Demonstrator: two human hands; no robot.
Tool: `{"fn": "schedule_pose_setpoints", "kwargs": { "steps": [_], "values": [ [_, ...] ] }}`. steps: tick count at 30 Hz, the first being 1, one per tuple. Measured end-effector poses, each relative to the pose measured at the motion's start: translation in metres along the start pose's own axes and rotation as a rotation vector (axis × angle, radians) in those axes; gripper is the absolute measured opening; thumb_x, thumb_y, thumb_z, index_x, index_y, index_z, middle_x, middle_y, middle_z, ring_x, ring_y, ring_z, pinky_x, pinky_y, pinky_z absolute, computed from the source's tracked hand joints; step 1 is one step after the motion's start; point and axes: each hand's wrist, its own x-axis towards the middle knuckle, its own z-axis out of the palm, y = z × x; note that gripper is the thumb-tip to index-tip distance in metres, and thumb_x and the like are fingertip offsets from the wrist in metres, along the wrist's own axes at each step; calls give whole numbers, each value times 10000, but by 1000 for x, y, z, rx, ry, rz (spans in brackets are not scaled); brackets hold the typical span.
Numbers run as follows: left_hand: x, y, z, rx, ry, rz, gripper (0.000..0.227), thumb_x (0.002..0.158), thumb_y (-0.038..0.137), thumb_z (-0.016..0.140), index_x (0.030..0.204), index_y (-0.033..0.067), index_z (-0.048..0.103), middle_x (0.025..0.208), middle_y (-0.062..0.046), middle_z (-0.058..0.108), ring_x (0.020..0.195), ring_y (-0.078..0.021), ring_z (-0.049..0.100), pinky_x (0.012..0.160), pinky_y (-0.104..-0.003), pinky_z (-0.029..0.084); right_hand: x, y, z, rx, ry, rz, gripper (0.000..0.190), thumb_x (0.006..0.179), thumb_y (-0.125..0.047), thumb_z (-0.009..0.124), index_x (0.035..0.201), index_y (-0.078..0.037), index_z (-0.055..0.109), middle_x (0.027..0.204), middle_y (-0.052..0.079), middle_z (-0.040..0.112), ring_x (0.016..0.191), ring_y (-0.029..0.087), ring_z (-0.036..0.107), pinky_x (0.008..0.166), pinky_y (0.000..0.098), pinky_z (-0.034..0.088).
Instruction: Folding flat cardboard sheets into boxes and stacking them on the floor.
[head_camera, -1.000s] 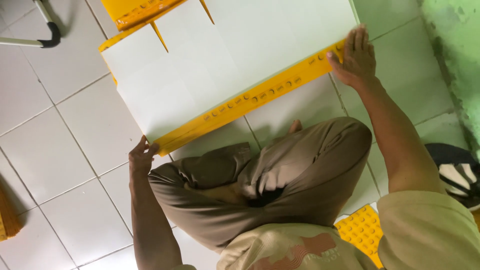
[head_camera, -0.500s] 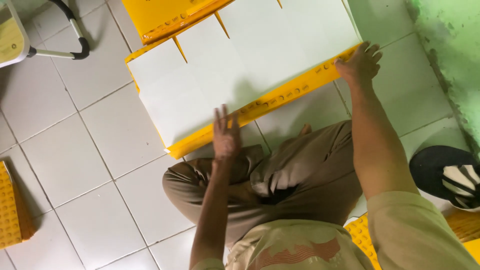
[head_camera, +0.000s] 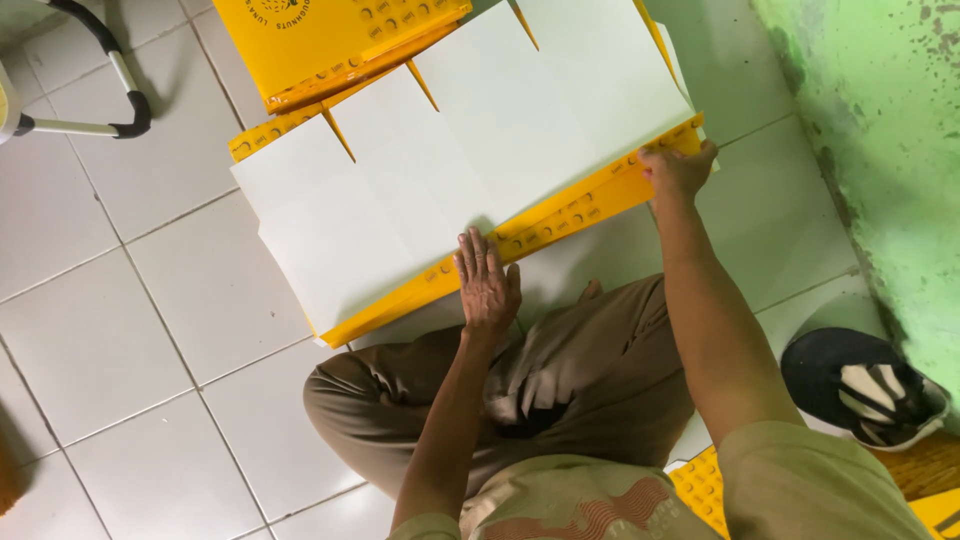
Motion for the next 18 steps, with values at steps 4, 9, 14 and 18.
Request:
{"fn": "schedule_pose_setpoints", "kwargs": {
  "steps": [4, 9, 14, 18],
  "values": [
    [28, 30, 22, -27, -48, 7, 705, 944, 342, 644, 1534, 38, 410, 1681, -236, 232, 1538, -482, 218, 1195, -659, 226, -15, -17, 11, 66, -104, -3, 1161, 758, -73, 995, 1595, -88, 191, 1225, 213, 632, 1112, 276, 750, 832, 436, 692],
    [54, 55, 44, 30, -147, 95, 738, 981, 346, 627, 1601, 87, 322, 1716, -183, 167, 1573, -459, 149, 1227, -648, 178, -21, -31, 20, 164, -123, 41, 1135, 752, 62, 922, 1603, -90, 185, 1159, 196, 597, 1004, 157, 634, 755, 299, 559],
    [54, 48, 42, 65, -273, 117, 684, 1034, 373, 566, 1616, 131, 302, 1738, -87, 125, 1593, -393, 90, 1255, -608, 118, -4, -42, 29, 280, -208, 99, 776, 771, -57, 989, 1323, -50, 443, 1158, 133, 557, 927, 204, 679, 757, 425, 696],
    [56, 50, 37, 30, -282, 105, 626, 1061, 374, 500, 1614, 146, 316, 1738, -67, 136, 1592, -390, 94, 1255, -607, 135, -32, -73, 16, 238, -406, 115, 544, 801, -149, 957, 1162, -67, 559, 980, 58, 634, 818, 159, 701, 687, 311, 688]
  ]
}}
